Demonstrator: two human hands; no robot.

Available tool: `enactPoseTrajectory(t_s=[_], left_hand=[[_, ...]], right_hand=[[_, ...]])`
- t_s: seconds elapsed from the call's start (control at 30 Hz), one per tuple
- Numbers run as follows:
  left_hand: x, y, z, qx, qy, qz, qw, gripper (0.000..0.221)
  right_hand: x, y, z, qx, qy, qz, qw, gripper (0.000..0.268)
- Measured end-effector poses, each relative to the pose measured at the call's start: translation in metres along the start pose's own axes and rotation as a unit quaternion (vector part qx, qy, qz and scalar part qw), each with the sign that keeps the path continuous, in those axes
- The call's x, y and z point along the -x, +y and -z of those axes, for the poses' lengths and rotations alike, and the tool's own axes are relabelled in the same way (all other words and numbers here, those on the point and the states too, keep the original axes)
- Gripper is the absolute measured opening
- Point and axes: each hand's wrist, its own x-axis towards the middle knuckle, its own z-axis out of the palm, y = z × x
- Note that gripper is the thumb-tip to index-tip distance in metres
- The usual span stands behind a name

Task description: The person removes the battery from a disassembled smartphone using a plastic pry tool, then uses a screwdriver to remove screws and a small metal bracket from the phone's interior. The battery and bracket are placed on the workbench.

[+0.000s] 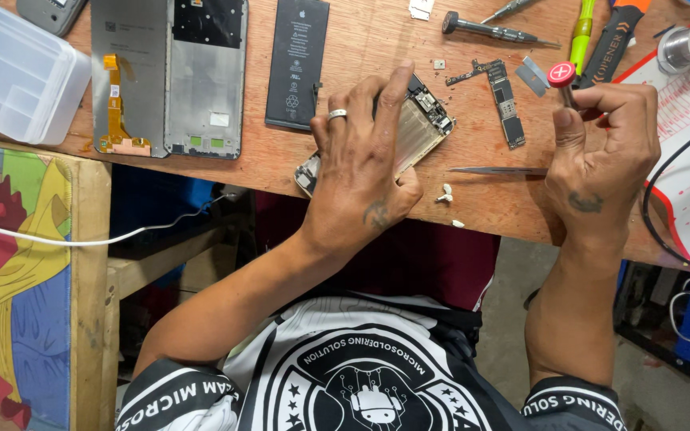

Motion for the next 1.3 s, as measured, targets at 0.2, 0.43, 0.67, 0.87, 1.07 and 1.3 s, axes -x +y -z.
enactPoseTrajectory(t_s=[0.2, 0.43, 0.67, 0.87, 1.07, 1.3], left_hand=[[0.002, -0.001, 0.013, -0.001, -0.027, -0.031, 0.999, 0.098], [0.016, 0.018, 0.015, 0.007, -0.186, -0.037, 0.982, 0.107], [0.015, 0.021, 0.007, 0.027, -0.218, -0.063, 0.974, 0.109], [-0.001, 0.010, 0.001, 0.069, -0.201, -0.076, 0.974, 0.103], [-0.013, -0.007, -0.006, 0.061, -0.091, -0.148, 0.983, 0.094], [-0.007, -0.003, 0.007, 0.025, -0.140, -0.069, 0.987, 0.090]], right_hand=[[0.002, -0.002, 0.000, -0.070, 0.018, -0.028, 0.997, 0.019], [-0.001, -0.002, -0.002, -0.163, 0.027, -0.076, 0.983, 0.023], [-0.001, 0.003, -0.003, -0.186, 0.040, -0.061, 0.980, 0.021], [0.003, 0.005, -0.002, -0.194, 0.039, -0.081, 0.977, 0.024], [-0.003, -0.003, -0.002, -0.190, 0.042, -0.077, 0.978, 0.024], [0.007, -0.045, 0.008, -0.019, -0.067, 0.014, 0.997, 0.020]])
